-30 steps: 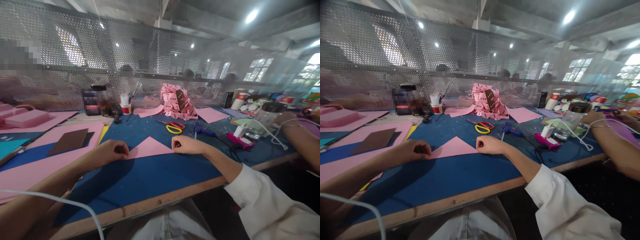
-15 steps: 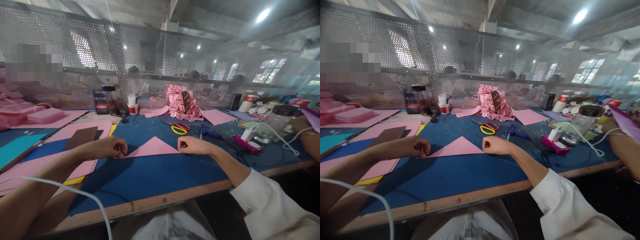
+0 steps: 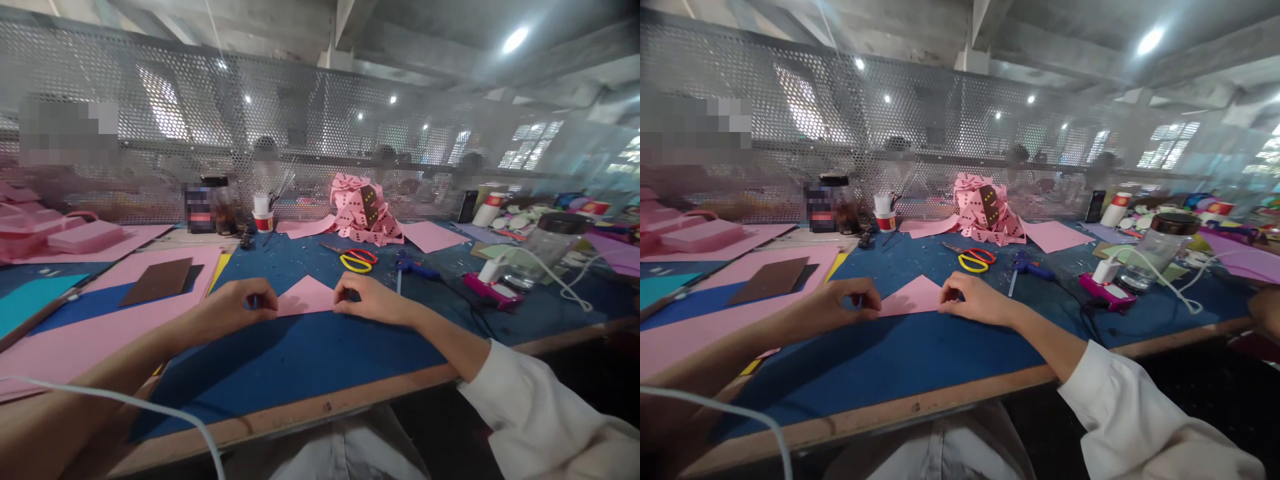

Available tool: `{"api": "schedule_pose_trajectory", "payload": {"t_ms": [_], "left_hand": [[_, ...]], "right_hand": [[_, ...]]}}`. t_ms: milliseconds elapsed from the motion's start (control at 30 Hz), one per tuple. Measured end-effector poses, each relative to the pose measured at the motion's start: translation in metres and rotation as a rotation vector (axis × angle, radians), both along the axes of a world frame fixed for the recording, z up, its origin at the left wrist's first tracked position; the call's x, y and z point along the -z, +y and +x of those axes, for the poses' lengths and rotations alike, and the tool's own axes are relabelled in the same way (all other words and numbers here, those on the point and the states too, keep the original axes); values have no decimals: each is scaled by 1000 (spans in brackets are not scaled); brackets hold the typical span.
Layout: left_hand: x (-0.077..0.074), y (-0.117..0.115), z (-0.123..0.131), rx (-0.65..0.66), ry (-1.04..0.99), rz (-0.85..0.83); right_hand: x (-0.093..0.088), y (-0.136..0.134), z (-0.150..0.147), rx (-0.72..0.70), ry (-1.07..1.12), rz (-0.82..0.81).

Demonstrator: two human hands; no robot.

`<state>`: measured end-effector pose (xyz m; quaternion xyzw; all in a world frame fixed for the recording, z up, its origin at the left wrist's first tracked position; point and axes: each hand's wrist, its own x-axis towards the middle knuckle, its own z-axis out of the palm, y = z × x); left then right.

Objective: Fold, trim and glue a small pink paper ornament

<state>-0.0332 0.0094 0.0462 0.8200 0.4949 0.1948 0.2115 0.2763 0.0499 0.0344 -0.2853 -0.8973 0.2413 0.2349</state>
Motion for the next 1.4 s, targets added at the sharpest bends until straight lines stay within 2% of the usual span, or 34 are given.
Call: {"api": "schedule_pose_trajectory", "payload": {"t_ms": [100, 233, 767, 933, 1200, 1400], "left_hand": [[11, -3, 11, 50, -4, 50], [20, -2, 13, 55, 24, 94], [28, -3, 14, 119, 159, 328], [26, -5, 17, 86, 126, 273], [22, -2, 15, 5, 57, 125], [22, 0, 14, -7, 40, 119]], "right_hand": [[7, -2, -5, -17, -54, 92], [13, 0, -5, -17, -93, 191], [18, 2, -9, -36, -204, 481], [15, -1, -8, -53, -180, 375], [11, -2, -7, 50, -170, 140], [12, -1, -9, 97, -147, 113]]}}
